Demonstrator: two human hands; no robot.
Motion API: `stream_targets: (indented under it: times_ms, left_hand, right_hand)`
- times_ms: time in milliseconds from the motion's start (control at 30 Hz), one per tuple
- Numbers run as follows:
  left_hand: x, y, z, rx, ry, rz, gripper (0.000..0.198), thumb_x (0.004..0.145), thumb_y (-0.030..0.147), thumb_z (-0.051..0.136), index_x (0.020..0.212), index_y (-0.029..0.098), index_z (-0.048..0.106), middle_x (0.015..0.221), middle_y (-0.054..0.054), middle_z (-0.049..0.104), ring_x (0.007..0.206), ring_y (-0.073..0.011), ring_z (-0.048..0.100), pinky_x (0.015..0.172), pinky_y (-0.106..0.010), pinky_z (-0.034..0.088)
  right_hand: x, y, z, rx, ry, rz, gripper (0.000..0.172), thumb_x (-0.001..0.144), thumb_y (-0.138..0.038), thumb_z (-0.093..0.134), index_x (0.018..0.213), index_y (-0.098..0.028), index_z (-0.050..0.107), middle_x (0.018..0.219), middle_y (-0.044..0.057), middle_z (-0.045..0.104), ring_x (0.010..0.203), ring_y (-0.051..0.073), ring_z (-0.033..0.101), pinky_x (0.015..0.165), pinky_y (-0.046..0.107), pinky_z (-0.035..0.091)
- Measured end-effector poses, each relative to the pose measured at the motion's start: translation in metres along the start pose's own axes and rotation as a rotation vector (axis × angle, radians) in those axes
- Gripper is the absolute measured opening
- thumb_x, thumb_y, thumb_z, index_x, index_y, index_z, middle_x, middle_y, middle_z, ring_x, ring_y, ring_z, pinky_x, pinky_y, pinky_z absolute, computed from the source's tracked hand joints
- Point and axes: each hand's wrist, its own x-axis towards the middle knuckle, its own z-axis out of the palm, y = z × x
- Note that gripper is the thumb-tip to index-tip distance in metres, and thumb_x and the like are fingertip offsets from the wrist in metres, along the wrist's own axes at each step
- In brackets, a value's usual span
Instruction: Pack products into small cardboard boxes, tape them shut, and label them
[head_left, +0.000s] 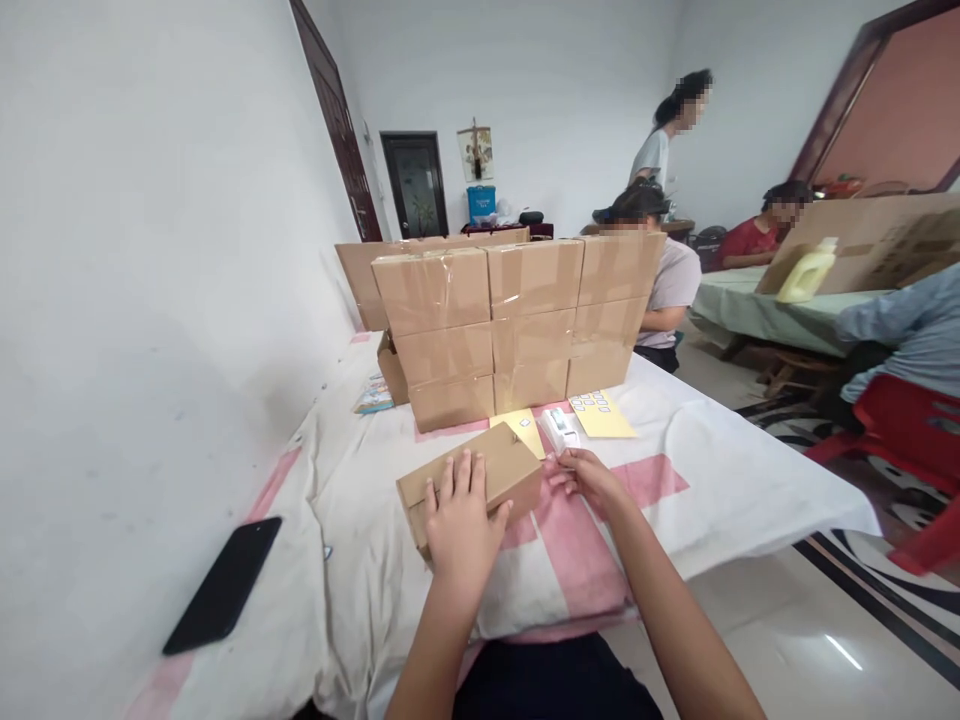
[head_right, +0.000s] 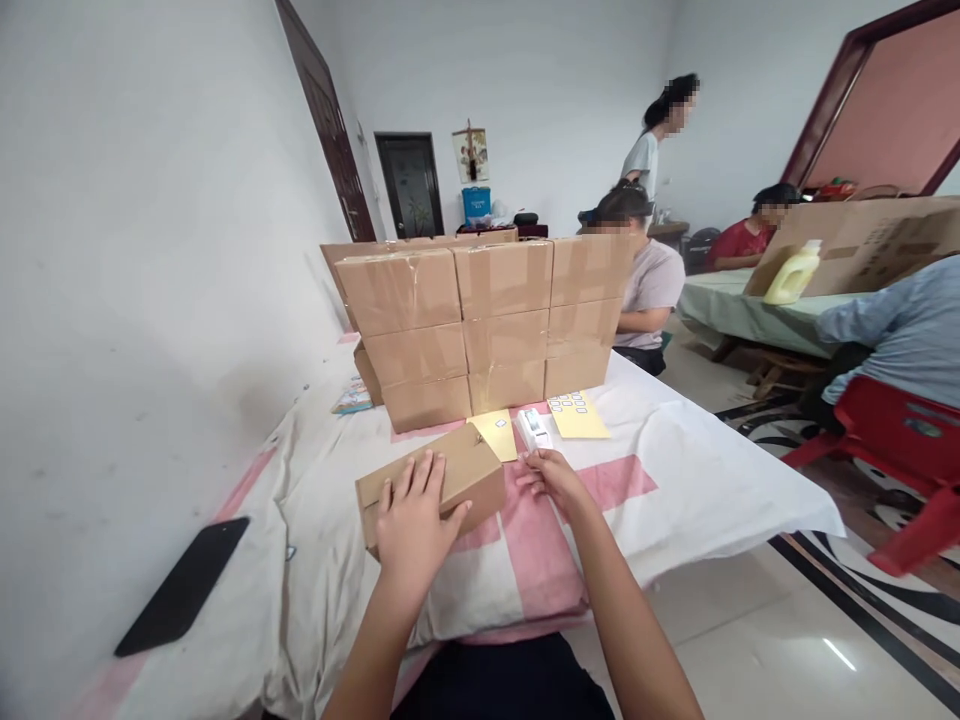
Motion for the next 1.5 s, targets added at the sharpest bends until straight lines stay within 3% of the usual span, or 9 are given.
stream_targets:
  times_ms: [233,333,467,667,767,900,1067,1333,1500]
  left_hand:
    - [-0.002,0.005,0.001,-0.022,0.02,0.008,0.067,0.091,0.042,0.061,0.153,0.022,0.045,0.162,-0.008,0.042,0.149,-0.0333,0.039,0.121,-0.061,0.031]
    - [-0.004,0.001,-0.005,-0.052,0.021,0.001,0.071,0.09,0.039,0.063,0.154,0.016,0.042,0.158,-0.015,0.046,0.149,-0.0327,0.041,0.122,-0.058,0.032]
    - [-0.007,-0.022,-0.023,-0.101,-0.05,0.105,0.06,0.091,0.031,0.06,0.148,0.015,0.049,0.156,-0.013,0.049,0.147,-0.026,0.045,0.122,-0.046,0.037]
    - [-0.01,-0.056,-0.031,-0.111,-0.057,0.134,0.059,0.089,0.039,0.065,0.145,0.027,0.054,0.157,-0.004,0.049,0.147,-0.0267,0.045,0.124,-0.05,0.033]
    - [-0.013,-0.047,-0.022,-0.086,-0.042,0.108,0.059,0.09,0.04,0.064,0.146,0.023,0.054,0.158,-0.005,0.047,0.147,-0.0273,0.045,0.122,-0.047,0.037]
    - [-0.016,-0.018,-0.016,-0.034,-0.023,-0.019,0.061,0.093,0.044,0.061,0.147,0.015,0.053,0.158,-0.012,0.047,0.148,-0.0322,0.043,0.122,-0.05,0.036]
    - [-0.013,0.009,-0.018,0.005,-0.082,-0.122,0.065,0.095,0.044,0.059,0.148,0.007,0.05,0.158,-0.02,0.045,0.145,-0.0389,0.044,0.114,-0.051,0.044]
    - [-0.006,0.031,-0.028,-0.012,-0.163,-0.119,0.067,0.099,0.049,0.049,0.141,-0.001,0.055,0.148,-0.028,0.053,0.136,-0.0458,0.053,0.101,-0.055,0.052]
    - [-0.009,0.026,-0.035,-0.032,-0.187,-0.014,0.059,0.099,0.05,0.046,0.138,0.009,0.062,0.144,-0.021,0.06,0.133,-0.0413,0.057,0.096,-0.049,0.055]
  right_hand:
    - [-0.001,-0.006,-0.003,0.088,-0.079,-0.04,0.018,0.088,-0.021,0.068,0.079,-0.019,0.052,0.102,0.014,0.078,0.059,0.014,0.072,0.04,0.018,0.048]
    - [-0.006,-0.01,-0.002,0.108,-0.084,-0.092,0.02,0.085,-0.028,0.072,0.084,-0.019,0.054,0.106,0.013,0.077,0.059,0.012,0.07,0.042,0.019,0.047]
    - [-0.012,-0.013,0.004,0.097,-0.08,-0.156,0.031,0.081,-0.041,0.077,0.085,-0.019,0.056,0.106,0.011,0.076,0.057,0.01,0.061,0.044,0.02,0.041]
    - [-0.024,-0.025,0.017,0.091,-0.108,-0.215,0.042,0.069,-0.045,0.084,0.079,-0.02,0.051,0.085,0.001,0.066,0.053,0.007,0.043,0.046,0.021,0.029]
    - [-0.038,-0.038,0.027,0.142,-0.158,-0.245,0.043,0.071,-0.045,0.084,0.075,-0.02,0.05,0.087,0.0,0.061,0.055,0.006,0.039,0.049,0.021,0.029]
    - [-0.062,-0.057,0.048,0.116,-0.238,-0.293,0.036,0.079,-0.043,0.079,0.072,-0.019,0.052,0.079,0.0,0.057,0.061,0.008,0.043,0.059,0.023,0.039]
    - [-0.084,-0.079,0.078,-0.277,-0.229,-0.231,0.032,0.084,-0.042,0.069,0.072,-0.02,0.05,0.066,0.0,0.062,0.046,0.006,0.033,0.044,0.021,0.021]
    - [-0.067,-0.097,0.1,-0.405,-0.381,-0.059,0.026,0.082,-0.038,0.068,0.081,-0.022,0.047,0.061,0.0,0.069,0.034,0.005,0.033,0.036,0.021,0.016]
    - [-0.055,-0.106,0.1,-0.431,-0.44,0.046,0.023,0.081,-0.033,0.066,0.076,-0.02,0.048,0.059,0.001,0.069,0.028,0.002,0.028,0.033,0.02,0.011]
